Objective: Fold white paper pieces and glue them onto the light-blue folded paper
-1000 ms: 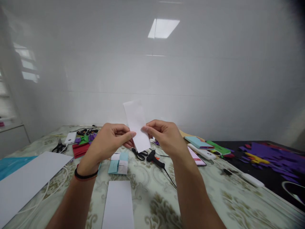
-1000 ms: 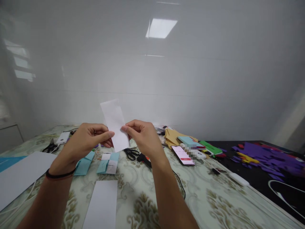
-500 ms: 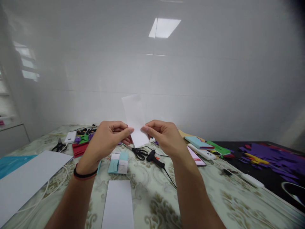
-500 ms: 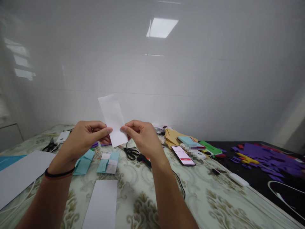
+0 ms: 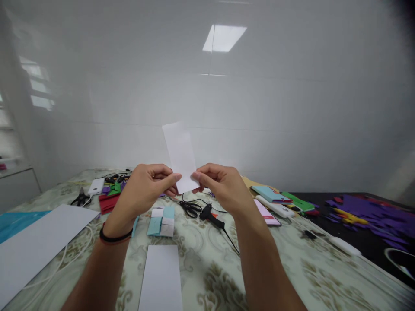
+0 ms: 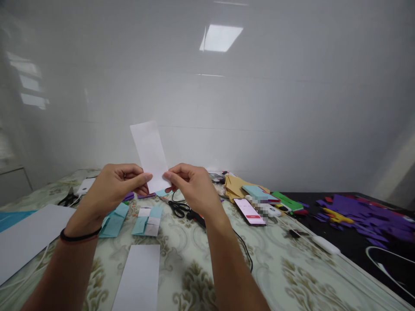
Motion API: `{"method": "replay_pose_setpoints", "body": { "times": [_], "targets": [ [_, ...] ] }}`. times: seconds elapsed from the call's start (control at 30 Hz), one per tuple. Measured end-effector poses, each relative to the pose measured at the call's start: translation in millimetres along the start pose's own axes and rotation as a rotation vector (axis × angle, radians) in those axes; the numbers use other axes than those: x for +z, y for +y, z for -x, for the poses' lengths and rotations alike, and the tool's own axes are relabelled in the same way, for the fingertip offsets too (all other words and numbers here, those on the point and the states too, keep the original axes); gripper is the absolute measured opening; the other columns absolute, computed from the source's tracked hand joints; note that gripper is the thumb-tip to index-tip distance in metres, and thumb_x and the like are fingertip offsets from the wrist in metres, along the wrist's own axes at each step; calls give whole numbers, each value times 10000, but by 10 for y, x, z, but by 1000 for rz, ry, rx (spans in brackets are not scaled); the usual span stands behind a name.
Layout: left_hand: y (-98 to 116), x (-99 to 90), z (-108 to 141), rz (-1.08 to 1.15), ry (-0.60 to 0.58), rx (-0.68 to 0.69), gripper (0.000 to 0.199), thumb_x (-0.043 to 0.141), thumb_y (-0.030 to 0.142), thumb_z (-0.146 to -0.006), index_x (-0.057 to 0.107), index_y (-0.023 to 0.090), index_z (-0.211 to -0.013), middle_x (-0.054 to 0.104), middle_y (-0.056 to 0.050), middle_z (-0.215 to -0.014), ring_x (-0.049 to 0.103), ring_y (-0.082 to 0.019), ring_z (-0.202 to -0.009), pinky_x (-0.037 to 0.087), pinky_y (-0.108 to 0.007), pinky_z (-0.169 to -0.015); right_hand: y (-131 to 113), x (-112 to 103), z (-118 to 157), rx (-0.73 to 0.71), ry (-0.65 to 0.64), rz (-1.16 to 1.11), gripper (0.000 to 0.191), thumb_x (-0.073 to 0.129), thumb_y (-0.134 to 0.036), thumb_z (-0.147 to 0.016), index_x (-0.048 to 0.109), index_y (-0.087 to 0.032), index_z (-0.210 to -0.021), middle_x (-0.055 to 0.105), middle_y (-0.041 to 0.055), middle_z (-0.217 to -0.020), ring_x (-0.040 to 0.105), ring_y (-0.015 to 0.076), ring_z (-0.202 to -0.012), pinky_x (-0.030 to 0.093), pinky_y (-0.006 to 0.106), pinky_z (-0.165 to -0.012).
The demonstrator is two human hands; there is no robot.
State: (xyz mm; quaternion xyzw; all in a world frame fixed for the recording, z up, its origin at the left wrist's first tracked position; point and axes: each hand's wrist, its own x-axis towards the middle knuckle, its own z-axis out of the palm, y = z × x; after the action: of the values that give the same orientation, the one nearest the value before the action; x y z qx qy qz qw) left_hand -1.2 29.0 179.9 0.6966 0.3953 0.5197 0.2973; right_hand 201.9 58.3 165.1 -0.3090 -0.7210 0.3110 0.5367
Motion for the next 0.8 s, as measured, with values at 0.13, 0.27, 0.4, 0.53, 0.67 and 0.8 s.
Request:
{"method": "replay_pose_setpoints", "body": {
  "times": [0.13,0.27,0.4,0.53,0.67,0.8],
  "targets": [
    [7,16,-4,-1,-37,-9,238,779,341,-817,725,157,-677,751,-38,-630,766,-194,-626,646,-247,-626,-16,10,-4,3,18,-16,274,760,-448,-848,720,-187,-778,698,0,-655,687,147,-600,525,278,-622],
    [-20,17,-5,21,18,0,222,769,325,-823,704,168,-679,720,-12,-613,779,-200,-650,643,-242,-631,0,12,-3,3,-18,-41,273,768,-453,-844,715,-190,-796,715,5,-670,708,158,-632,546,287,-647],
    [-55,5,-4,26,-17,2,231,760,315,-844,692,167,-681,716,-4,-626,770,-176,-660,627,-218,-649,22,11,0,-12,-6,-45,251,776,-417,-849,707,-186,-780,713,4,-639,683,145,-591,533,284,-629],
    [-74,0,-13,15,9,68,189,775,302,-846,677,172,-750,732,3,-672,736,-145,-666,575,-180,-612,31,-2,3,-7,-29,-56,241,773,-399,-865,704,-183,-782,711,3,-649,665,128,-578,518,266,-608],
    [-91,-7,-28,97,146,141,191,796,334,-834,715,171,-892,774,-19,-799,727,-160,-702,588,-214,-625,41,-5,2,38,-130,-38,265,774,-427,-860,698,-182,-793,705,6,-676,658,134,-592,514,270,-610],
    [-88,-4,-26,123,99,143,228,837,331,-790,755,149,-900,798,-51,-833,754,-198,-770,613,-238,-662,44,15,2,-48,-115,16,291,707,-452,-916,699,-183,-806,669,1,-714,598,124,-630,460,257,-600]
  ]
}}
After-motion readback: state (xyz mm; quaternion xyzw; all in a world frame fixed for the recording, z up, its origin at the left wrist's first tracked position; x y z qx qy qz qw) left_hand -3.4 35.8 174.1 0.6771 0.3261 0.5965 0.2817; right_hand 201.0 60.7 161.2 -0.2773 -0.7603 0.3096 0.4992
